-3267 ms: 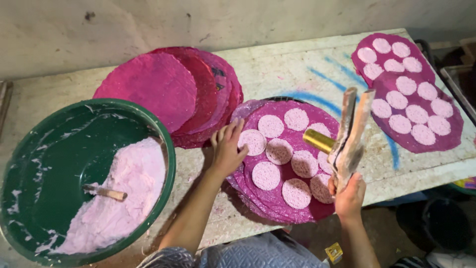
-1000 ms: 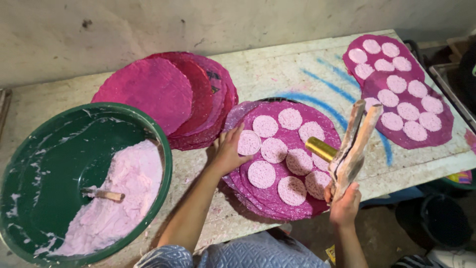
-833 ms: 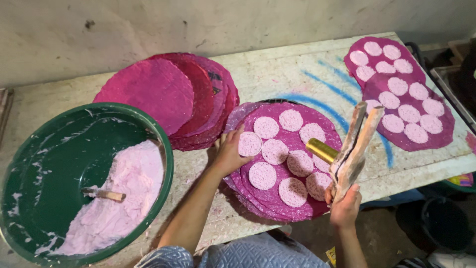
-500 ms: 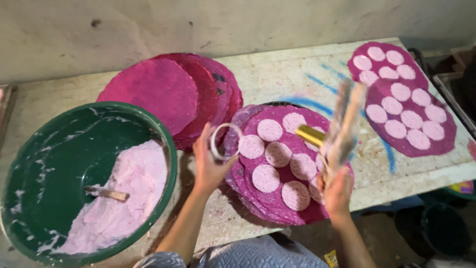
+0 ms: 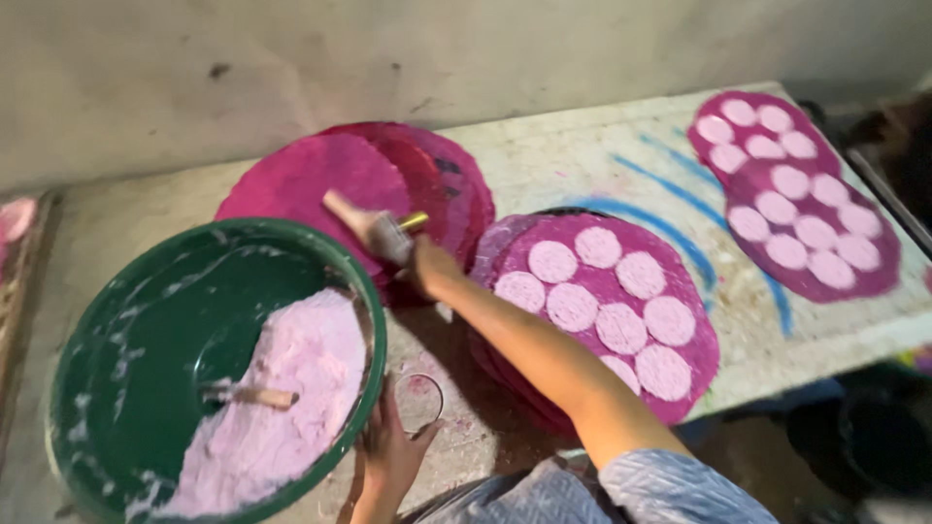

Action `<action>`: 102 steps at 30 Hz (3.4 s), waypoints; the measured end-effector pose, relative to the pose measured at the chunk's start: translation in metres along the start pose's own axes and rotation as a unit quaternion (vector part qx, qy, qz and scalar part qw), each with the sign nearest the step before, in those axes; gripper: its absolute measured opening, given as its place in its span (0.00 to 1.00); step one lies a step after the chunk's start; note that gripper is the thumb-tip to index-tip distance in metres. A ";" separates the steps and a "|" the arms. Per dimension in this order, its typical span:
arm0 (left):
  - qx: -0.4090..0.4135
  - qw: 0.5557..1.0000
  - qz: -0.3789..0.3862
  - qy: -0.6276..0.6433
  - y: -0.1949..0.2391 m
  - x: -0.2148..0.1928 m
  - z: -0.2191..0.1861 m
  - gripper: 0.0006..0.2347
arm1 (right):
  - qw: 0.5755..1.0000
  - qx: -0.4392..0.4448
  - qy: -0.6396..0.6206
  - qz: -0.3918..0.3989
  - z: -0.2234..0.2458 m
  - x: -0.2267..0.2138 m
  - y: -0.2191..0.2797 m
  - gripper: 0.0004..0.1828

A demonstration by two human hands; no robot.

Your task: The person prepares crackers by using a wooden mold to scoop pink paste from a green bowl and pressing it onto larger pink discs, then removes the mold to leave smaller patterned discs on the surface.

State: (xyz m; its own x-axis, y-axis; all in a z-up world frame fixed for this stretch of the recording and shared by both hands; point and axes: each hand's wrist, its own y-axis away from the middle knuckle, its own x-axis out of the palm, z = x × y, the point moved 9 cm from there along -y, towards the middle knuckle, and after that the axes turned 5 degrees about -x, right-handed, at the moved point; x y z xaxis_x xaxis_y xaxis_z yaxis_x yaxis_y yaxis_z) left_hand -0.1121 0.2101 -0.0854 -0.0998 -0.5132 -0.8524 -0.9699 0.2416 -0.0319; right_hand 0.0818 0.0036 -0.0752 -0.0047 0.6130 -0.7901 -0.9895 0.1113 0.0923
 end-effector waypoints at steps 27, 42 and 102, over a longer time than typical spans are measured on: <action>-0.008 0.998 -0.027 -0.057 -0.057 0.039 -0.167 0.10 | 0.964 -0.012 0.069 -0.256 -0.329 -0.255 0.163 0.07; -0.077 0.992 -0.100 0.016 -0.079 0.067 -0.145 0.09 | 0.930 -0.187 -0.088 -0.305 -0.287 -0.280 0.190 0.03; -0.105 0.984 -0.147 0.007 -0.024 -0.004 -0.084 0.19 | 0.942 -0.295 -0.144 -0.073 -0.133 -0.205 0.157 0.10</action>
State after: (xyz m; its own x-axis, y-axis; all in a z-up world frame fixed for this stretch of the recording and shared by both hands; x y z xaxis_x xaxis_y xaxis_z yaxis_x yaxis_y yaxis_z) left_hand -0.1067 0.1373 -0.0378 0.1894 -0.5468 -0.8156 -0.9818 -0.0923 -0.1661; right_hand -0.0913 -0.2084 0.0202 0.0929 0.8208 -0.5637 -0.8850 -0.1914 -0.4245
